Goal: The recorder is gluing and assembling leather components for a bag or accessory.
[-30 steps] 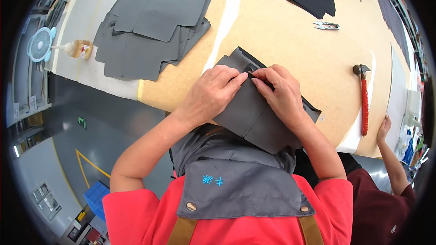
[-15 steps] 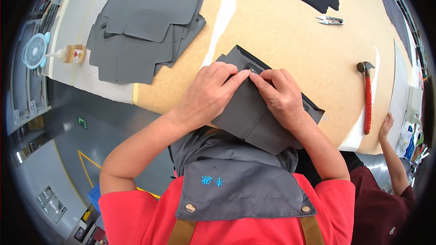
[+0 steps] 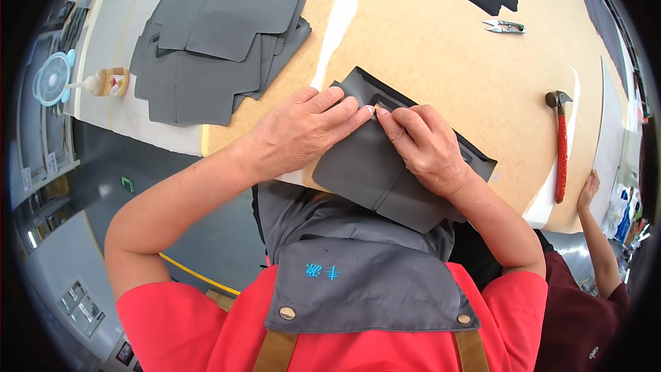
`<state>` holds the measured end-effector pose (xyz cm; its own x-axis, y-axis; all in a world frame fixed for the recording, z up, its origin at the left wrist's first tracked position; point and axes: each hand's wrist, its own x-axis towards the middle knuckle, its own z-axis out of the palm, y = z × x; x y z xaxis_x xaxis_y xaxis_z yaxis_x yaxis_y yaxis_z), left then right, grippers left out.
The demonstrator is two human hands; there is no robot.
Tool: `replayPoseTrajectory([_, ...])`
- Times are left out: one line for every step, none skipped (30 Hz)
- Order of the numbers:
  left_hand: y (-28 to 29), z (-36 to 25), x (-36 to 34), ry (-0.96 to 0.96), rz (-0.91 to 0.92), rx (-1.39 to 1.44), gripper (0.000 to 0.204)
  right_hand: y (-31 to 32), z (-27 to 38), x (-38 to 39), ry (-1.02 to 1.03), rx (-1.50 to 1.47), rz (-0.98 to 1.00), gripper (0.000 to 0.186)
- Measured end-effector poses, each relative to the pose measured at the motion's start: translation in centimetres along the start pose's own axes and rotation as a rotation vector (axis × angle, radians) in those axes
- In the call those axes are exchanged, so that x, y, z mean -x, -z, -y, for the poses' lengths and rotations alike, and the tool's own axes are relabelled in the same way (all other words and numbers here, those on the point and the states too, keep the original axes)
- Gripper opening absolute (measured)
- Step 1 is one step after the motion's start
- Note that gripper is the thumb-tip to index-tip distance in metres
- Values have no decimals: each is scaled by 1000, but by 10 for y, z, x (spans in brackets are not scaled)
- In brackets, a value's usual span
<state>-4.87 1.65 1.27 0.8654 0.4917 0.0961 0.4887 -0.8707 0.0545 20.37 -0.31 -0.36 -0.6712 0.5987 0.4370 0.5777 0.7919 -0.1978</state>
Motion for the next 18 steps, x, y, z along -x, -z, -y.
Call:
replayPoseTrajectory([0,1,1,1,1,-2,50,0,0,-1,15,0,-6,41])
replayPoseTrajectory([0,1,3,-3,-5,-17,51,0,-1,-1,30,-1,-13,40])
replayPoseTrajectory([0,3,5,-8,-12,-33,51,-1,-1,-1,30,0,-16,40])
replayPoseTrajectory([1,4,5,-10,-11,-36,51,-1,-1,0,34,-3,-17,40])
replayPoseTrajectory([3,6,6,-8,-14,-36,51,-1,-1,0,37,-6,-19,39])
replayPoseTrajectory([5,7,6,-6,-16,-37,51,-2,-1,0,38,-8,-23,39])
replayPoseTrajectory([7,7,6,-5,-13,-41,51,-2,-1,0,43,4,-20,39])
replayPoseTrajectory([9,6,5,18,0,4,51,-2,-1,0,48,17,-16,40])
replayPoseTrajectory([11,7,4,39,9,46,51,-2,-1,-1,49,21,-22,40])
replayPoseTrajectory([12,4,3,36,7,40,51,-2,0,-1,54,24,-25,40])
replayPoseTrajectory([12,0,1,105,-25,70,49,-2,-1,-1,58,27,-27,40])
replayPoseTrajectory([12,-5,0,175,-54,99,48,-3,0,-1,60,29,-33,40])
replayPoseTrajectory([9,-9,-1,174,-55,93,48,-3,-1,-1,64,16,-35,40])
replayPoseTrajectory([4,-14,-1,188,-64,115,48,-3,-1,-1,68,3,-37,40])
replayPoseTrajectory([2,-18,-2,203,-73,141,48,-2,-2,-2,71,4,-37,40])
replayPoseTrajectory([2,-21,-1,204,-76,140,48,0,-3,-3,56,-10,6,36])
replayPoseTrajectory([3,-23,-1,216,-62,104,47,2,-2,-4,41,-24,49,33])
replayPoseTrajectory([4,-25,-1,228,-50,68,47,2,-3,-3,45,-20,50,33])
